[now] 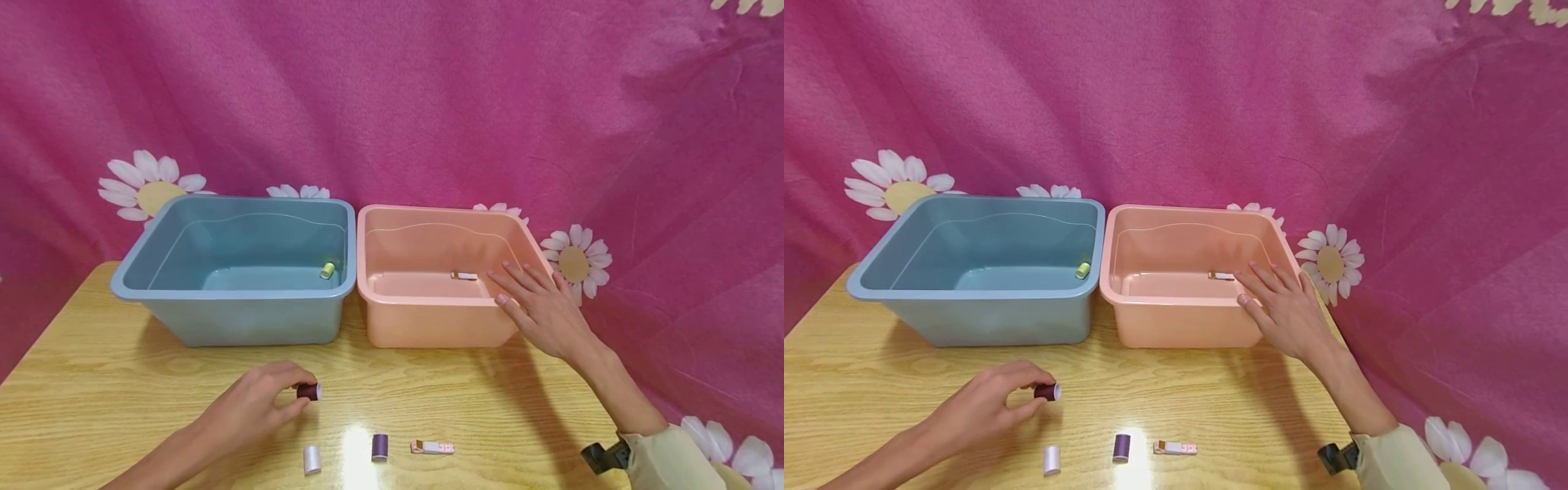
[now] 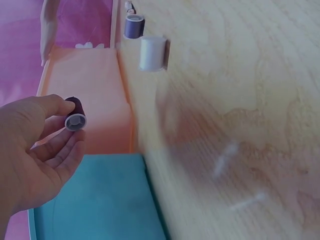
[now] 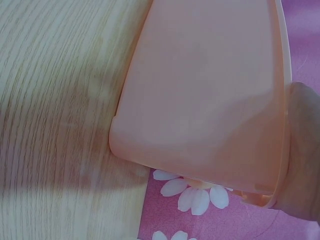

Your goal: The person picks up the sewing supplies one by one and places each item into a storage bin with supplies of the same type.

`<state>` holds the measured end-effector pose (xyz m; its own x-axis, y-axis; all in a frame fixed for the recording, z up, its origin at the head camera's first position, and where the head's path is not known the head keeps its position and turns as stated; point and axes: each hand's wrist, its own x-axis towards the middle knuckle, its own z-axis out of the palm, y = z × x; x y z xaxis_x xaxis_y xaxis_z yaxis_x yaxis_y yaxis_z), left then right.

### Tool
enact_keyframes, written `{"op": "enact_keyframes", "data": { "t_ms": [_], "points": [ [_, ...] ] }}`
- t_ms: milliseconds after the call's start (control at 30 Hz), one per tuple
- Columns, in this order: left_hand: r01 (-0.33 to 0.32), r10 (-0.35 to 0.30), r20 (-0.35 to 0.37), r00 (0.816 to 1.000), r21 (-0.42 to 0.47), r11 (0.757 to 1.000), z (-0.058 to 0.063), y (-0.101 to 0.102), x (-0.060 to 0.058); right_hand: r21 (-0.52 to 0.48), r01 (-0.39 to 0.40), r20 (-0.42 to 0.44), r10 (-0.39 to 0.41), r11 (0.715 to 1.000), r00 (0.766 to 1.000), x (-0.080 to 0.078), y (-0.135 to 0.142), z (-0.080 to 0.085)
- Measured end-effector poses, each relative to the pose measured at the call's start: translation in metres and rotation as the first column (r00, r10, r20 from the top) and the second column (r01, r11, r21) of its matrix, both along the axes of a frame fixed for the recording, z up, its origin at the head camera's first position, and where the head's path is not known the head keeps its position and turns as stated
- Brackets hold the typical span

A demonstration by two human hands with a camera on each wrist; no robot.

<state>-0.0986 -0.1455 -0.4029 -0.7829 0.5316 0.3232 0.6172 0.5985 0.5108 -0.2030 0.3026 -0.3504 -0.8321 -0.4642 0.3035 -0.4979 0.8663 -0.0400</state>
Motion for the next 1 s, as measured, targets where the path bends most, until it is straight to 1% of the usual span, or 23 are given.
{"op": "enact_keyframes", "data": {
  "t_ms": [100, 233, 367, 467, 667, 800, 1000],
  "points": [
    [-0.018, 0.018, -0.006, 1.0, -0.009, 1.0, 0.003, -0.001, -0.001, 0.003, -0.001, -0.001, 0.001, 1.0, 1.0, 0.0, 0.0, 0.0],
    [-0.025, 0.025, -0.017, 1.0, -0.032, 0.999, 0.009, -0.003, -0.004, 0.002, -0.001, -0.003, 0.001, 1.0, 1.0, 0.0, 0.0, 0.001],
    [-0.023, 0.021, -0.066, 0.998, -0.034, 0.999, 0.013, -0.005, -0.006, -0.002, 0.002, -0.003, -0.002, 1.0, 1.0, 0.001, -0.001, 0.001],
    [-0.024, 0.021, -0.116, 0.993, -0.026, 0.999, 0.018, -0.006, -0.008, 0.001, 0.003, -0.004, -0.003, 1.0, 1.0, 0.001, -0.001, 0.001],
    [-0.017, 0.02, -0.21, 0.978, 0.018, 1.0, 0.028, -0.01, -0.014, 0.008, 0.002, 0.002, -0.002, 1.0, 1.0, 0.0, 0.0, 0.001],
    [-0.016, 0.026, -0.267, 0.963, 0.04, 0.999, 0.035, -0.015, -0.019, 0.003, 0.003, 0.007, -0.003, 1.0, 1.0, 0.001, -0.001, 0.002],
    [-0.021, 0.037, -0.305, 0.952, 0.056, 0.998, 0.048, -0.021, -0.024, 0.001, 0.003, 0.005, -0.003, 1.0, 1.0, 0.001, 0.0, 0.001]
  ]
}}
